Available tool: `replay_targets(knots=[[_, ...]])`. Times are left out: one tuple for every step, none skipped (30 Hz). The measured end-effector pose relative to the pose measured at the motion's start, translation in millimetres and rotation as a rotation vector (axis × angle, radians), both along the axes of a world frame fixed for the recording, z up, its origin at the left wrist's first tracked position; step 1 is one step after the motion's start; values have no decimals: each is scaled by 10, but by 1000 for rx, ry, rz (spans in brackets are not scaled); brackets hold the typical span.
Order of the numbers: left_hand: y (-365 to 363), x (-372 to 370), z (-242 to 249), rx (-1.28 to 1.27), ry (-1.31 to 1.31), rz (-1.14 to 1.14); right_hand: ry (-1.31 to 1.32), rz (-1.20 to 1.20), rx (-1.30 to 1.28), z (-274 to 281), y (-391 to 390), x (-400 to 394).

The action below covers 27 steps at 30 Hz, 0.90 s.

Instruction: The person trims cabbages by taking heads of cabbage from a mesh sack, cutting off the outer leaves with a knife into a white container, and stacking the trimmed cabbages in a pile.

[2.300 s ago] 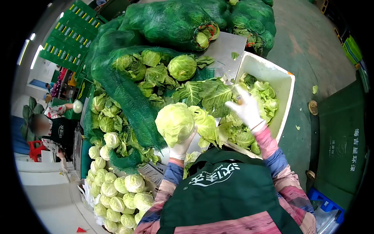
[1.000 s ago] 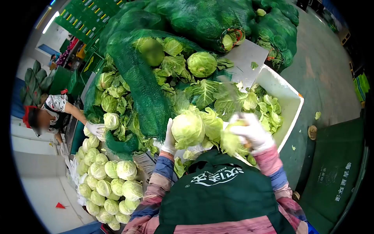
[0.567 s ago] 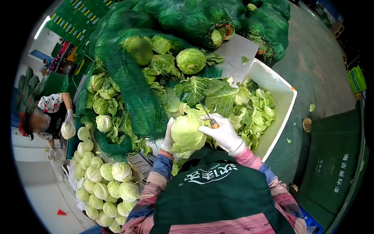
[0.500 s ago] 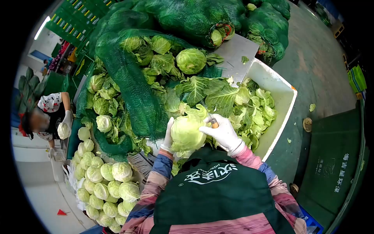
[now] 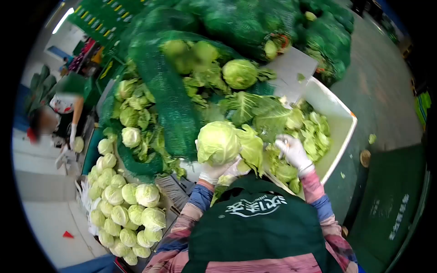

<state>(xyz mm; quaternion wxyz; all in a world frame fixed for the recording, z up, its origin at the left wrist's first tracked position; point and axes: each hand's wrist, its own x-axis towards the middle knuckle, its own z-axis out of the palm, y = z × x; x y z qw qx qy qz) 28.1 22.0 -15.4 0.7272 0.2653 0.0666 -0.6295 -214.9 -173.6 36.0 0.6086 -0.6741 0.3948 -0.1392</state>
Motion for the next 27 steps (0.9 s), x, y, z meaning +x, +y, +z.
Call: replay_targets(knots=[[9, 15, 252, 52, -652, -83, 22, 43, -24, -120, 98, 73], [89, 170, 409, -52, -451, -16, 40, 94, -47, -246, 229, 154], [170, 324, 565, -154, -231, 46, 74, 226, -246, -564, 310, 171], [248, 477, 720, -245, -19, 96, 103, 349, -451, -833, 369, 167], [388, 665, 813, -266, -133, 138, 124, 298, -113, -844, 442, 187], [537, 847, 905, -286, -244, 177, 158, 247, 222, -867, 493, 188], [713, 1069, 932, -251, -419, 248, 83, 175, 249, -973, 496, 150], [889, 1290, 959, -196, -591, 321, 12, 105, 280, -1111, 452, 84], [1078, 1496, 1064, -189, -607, 355, 65, 44, 204, -1182, 398, 12], [1257, 1714, 1181, -56, -552, 517, 117, -24, 127, -1227, 320, -68], [1445, 1911, 1291, 75, -486, 672, 135, -59, 128, -1281, 213, -173], [1653, 2077, 1370, 205, -409, 817, 157, -103, 130, -1310, 115, -266], [1871, 2250, 1379, 376, -502, 843, 155, -100, 125, -1315, 38, -329], [2106, 2467, 1318, 547, -593, 853, 143, -142, 126, -1298, -13, -410], [2429, 2792, 1106, 620, -694, 855, 134, -189, 127, -1247, -24, -467], [2731, 3100, 865, 689, -799, 849, 138, -211, 125, -1177, -7, -475], [2913, 3254, 736, 947, -777, 907, 126, -292, 166, -1097, 18, -432], [3167, 3376, 542, 1065, -737, 941, 115, -380, 207, -1027, 62, -393], [3411, 3491, 356, 1180, -687, 973, 128, -415, 192, -954, 109, -340], [3524, 3628, 170, 1151, -620, 994, 128, -454, 184, -920, 160, -311], [3301, 3631, 200, 1130, -627, 965, 90, -422, 170, -918, 190, -273], [3083, 3504, 354, 1257, -696, 1021, 53, -383, 153, -929, 208, -231], [2844, 3317, 590, 1385, -765, 1082, 65, -372, 166, -965, 233, -190], [2678, 3250, 704, 1517, -836, 1148, 57, -346, 145, -964, 272, -127], [2486, 3397, 684, 1686, -994, 1155, 70, -290, 122, -850, 329, -12], [2149, 3355, 748, 1609, -1281, 1169, 80, -233, 99, -744, 362, 100], [1822, 3358, 770, 979, -1373, 1105, 65, -176, 103, -838, 390, 157]])
